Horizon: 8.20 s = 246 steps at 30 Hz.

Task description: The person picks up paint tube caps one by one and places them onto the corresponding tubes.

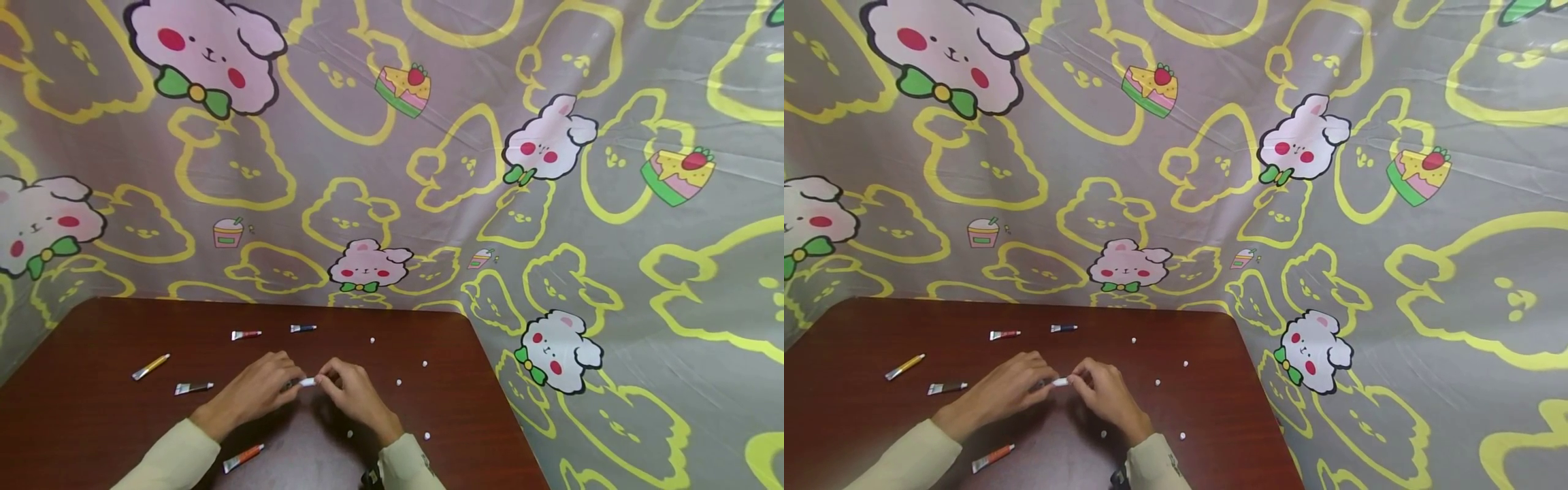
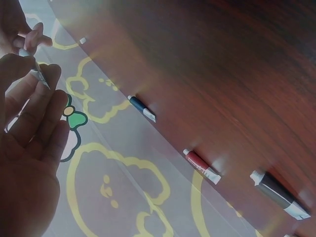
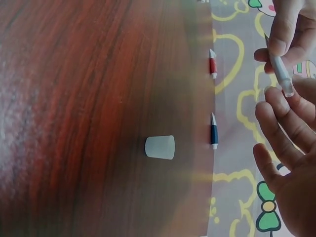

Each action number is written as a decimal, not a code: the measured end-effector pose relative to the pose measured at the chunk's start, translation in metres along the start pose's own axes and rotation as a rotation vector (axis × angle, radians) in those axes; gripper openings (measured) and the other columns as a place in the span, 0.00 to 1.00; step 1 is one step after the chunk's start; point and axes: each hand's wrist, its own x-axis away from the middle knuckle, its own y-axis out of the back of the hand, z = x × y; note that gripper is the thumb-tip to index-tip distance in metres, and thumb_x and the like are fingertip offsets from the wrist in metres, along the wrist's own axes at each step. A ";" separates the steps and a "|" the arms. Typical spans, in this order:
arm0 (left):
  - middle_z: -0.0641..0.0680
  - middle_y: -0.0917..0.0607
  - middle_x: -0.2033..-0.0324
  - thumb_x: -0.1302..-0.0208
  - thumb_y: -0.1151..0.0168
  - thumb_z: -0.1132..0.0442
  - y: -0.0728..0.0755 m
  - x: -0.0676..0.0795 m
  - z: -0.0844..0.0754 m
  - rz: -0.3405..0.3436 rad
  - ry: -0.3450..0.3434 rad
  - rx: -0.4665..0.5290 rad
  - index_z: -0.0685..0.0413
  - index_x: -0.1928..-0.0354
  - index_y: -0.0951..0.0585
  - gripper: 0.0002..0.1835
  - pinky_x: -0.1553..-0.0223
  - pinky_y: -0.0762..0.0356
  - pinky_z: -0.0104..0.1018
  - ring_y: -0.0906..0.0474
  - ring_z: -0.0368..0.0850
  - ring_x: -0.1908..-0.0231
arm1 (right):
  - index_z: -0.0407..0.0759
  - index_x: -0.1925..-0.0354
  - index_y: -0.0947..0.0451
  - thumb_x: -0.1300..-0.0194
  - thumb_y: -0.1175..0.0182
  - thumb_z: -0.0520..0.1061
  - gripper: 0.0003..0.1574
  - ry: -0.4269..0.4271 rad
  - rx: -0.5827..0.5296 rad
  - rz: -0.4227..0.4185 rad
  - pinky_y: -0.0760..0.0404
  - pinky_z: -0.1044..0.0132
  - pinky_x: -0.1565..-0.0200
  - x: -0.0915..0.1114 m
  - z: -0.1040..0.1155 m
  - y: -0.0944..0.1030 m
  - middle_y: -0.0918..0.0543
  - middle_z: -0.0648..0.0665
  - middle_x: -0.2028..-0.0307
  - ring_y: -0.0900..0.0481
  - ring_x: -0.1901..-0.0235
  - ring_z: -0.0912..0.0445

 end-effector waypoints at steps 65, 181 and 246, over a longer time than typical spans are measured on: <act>0.42 0.12 0.68 0.42 0.21 0.62 -0.004 0.004 -0.003 -0.045 -0.030 0.030 0.47 0.62 0.11 0.07 0.59 0.21 0.42 0.24 0.37 0.64 | 0.47 0.59 0.11 0.19 0.37 0.51 0.13 0.039 0.069 0.013 0.26 0.82 0.59 0.008 -0.001 0.000 0.11 0.54 0.64 0.24 0.65 0.72; 0.44 0.20 0.72 0.44 0.18 0.56 -0.034 0.034 0.008 0.141 0.050 -0.079 0.44 0.70 0.15 0.10 0.65 0.27 0.42 0.24 0.45 0.67 | 0.48 0.56 0.11 0.26 0.29 0.47 0.05 -0.070 0.176 -0.036 0.16 0.68 0.53 0.036 -0.037 0.033 0.08 0.52 0.59 0.13 0.59 0.61; 0.46 0.15 0.65 0.40 0.19 0.46 0.000 0.075 -0.007 0.185 0.178 -0.045 0.44 0.62 0.14 0.15 0.60 0.21 0.47 0.19 0.48 0.62 | 0.46 0.57 0.13 0.30 0.26 0.45 0.06 -0.173 0.235 -0.075 0.16 0.64 0.59 0.058 -0.077 0.077 0.10 0.50 0.61 0.13 0.63 0.51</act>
